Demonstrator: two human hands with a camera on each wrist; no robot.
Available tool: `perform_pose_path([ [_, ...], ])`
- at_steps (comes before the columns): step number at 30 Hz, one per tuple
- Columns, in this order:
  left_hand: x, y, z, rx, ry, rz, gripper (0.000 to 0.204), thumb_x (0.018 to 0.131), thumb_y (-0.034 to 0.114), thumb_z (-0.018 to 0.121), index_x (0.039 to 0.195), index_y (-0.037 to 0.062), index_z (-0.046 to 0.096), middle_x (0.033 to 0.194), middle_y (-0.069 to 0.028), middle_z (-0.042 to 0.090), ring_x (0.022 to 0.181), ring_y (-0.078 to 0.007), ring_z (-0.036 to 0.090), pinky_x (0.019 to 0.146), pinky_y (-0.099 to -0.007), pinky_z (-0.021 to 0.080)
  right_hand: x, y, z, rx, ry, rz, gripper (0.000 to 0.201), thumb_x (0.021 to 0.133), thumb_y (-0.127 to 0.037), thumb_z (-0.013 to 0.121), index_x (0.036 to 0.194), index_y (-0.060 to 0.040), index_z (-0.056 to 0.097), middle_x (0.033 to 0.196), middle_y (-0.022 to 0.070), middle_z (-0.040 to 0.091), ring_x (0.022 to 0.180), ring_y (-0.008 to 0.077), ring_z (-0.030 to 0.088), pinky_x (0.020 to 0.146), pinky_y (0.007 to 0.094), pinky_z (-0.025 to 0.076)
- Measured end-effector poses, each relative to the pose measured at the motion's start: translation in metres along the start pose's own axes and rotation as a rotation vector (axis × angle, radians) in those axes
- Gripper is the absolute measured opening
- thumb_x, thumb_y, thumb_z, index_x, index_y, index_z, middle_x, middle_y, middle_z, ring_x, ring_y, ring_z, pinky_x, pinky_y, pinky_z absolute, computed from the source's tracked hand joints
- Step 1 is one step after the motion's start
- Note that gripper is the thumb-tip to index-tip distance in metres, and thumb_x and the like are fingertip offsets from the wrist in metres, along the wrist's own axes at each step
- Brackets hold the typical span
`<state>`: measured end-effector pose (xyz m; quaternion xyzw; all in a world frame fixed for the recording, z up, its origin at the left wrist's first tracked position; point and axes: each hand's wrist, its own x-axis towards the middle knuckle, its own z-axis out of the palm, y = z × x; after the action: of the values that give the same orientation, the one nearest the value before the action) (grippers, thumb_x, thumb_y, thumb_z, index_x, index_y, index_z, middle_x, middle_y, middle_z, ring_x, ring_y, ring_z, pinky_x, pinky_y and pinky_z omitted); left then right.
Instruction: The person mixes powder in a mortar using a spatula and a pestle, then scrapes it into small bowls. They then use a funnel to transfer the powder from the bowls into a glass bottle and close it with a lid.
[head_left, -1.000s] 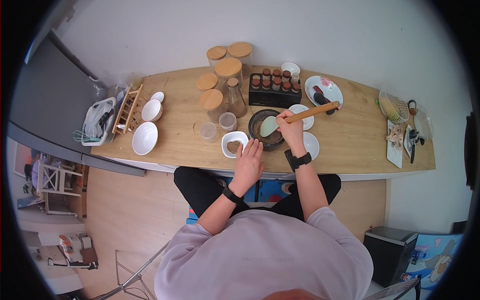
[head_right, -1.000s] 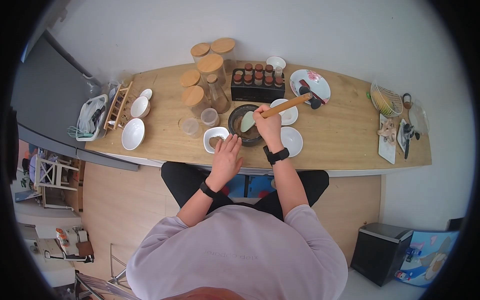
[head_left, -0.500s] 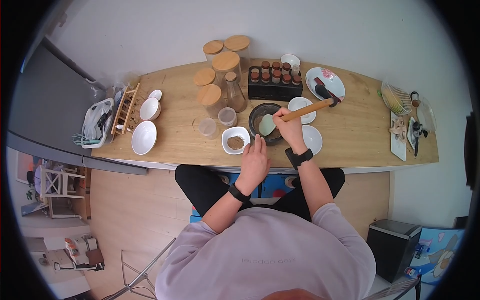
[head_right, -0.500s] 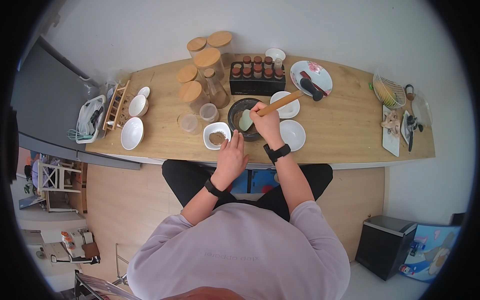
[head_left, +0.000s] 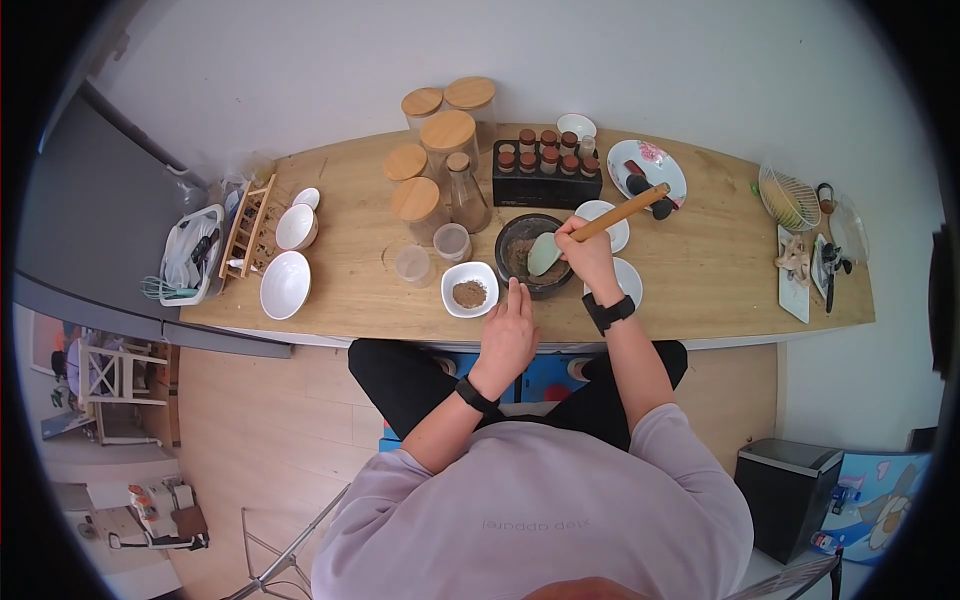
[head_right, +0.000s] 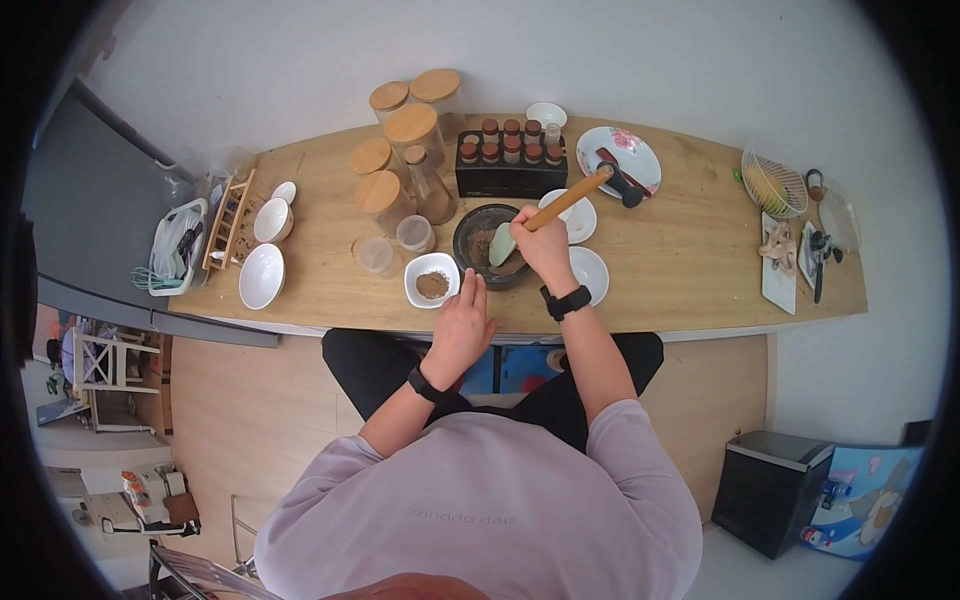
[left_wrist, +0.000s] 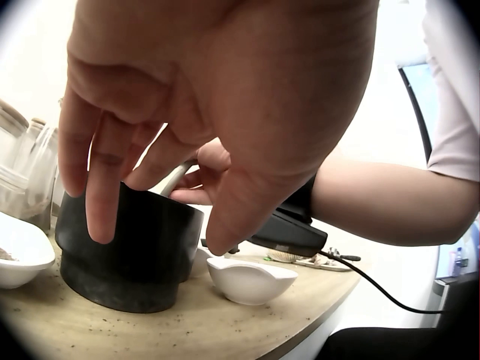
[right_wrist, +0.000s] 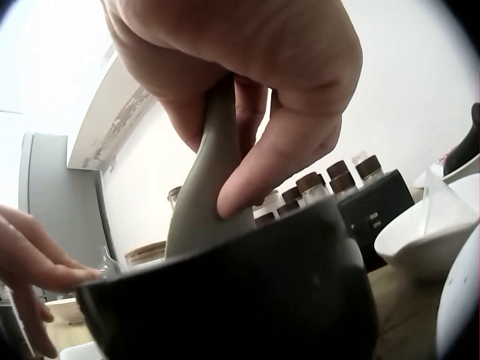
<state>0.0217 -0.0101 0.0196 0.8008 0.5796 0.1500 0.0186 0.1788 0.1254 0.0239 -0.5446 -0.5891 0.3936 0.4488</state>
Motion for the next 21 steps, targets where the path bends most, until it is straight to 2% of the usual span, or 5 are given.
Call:
perform_pose_path([
  [2,0.001,-0.001,0.000,0.001,0.003,0.011,0.076,0.075,0.021,0.077,0.136,-0.0121,0.046,0.141,-0.0301,0.046,0.102,-0.0316,0.065,0.089,-0.0369,0.052,0.004,-0.011,-0.012,-0.101,-0.023,-0.071,0.007,0.080,-0.010,0.065,0.079,-0.0031,0.065,0.062,0.0053,0.062,0.060,0.0157,0.062,0.059,0.0329,0.047],
  [6,0.000,0.000,-0.002,-0.021,-0.006,-0.011,0.075,0.076,0.021,0.076,0.136,-0.0117,0.046,0.142,-0.0294,0.046,0.101,-0.0319,0.065,0.087,-0.0365,0.053,-0.003,-0.050,-0.022,-0.351,0.075,-0.485,0.010,0.080,-0.012,0.066,0.077,-0.0034,0.060,0.066,0.0104,0.062,0.063,0.0293,0.061,0.061,0.0383,0.047],
  [9,0.001,0.000,0.001,-0.023,0.007,-0.009,0.075,0.076,0.021,0.076,0.136,-0.0112,0.046,0.142,-0.0286,0.045,0.101,-0.0320,0.065,0.086,-0.0363,0.054,-0.011,-0.044,-0.014,-0.515,0.066,-0.515,0.012,0.080,-0.010,0.066,0.077,-0.0025,0.057,0.070,0.0127,0.063,0.066,0.0346,0.060,0.062,0.0400,0.048],
  [15,-0.001,-0.003,0.003,-0.043,0.017,-0.013,0.075,0.076,0.021,0.076,0.137,-0.0108,0.046,0.143,-0.0281,0.044,0.100,-0.0318,0.065,0.084,-0.0363,0.054,-0.012,-0.026,0.001,-0.136,0.002,-0.138,0.005,0.082,-0.007,0.064,0.081,-0.0023,0.063,0.067,0.0082,0.062,0.062,0.0211,0.060,0.060,0.0333,0.046],
  [21,0.000,0.000,-0.002,-0.034,0.005,-0.023,0.075,0.076,0.021,0.076,0.137,-0.0111,0.046,0.143,-0.0281,0.045,0.100,-0.0320,0.066,0.084,-0.0361,0.054,-0.022,-0.031,0.007,0.147,-0.034,-0.018,0.007,0.083,-0.006,0.065,0.080,-0.0006,0.063,0.064,0.0027,0.060,0.060,0.0098,0.057,0.056,0.0281,0.044],
])
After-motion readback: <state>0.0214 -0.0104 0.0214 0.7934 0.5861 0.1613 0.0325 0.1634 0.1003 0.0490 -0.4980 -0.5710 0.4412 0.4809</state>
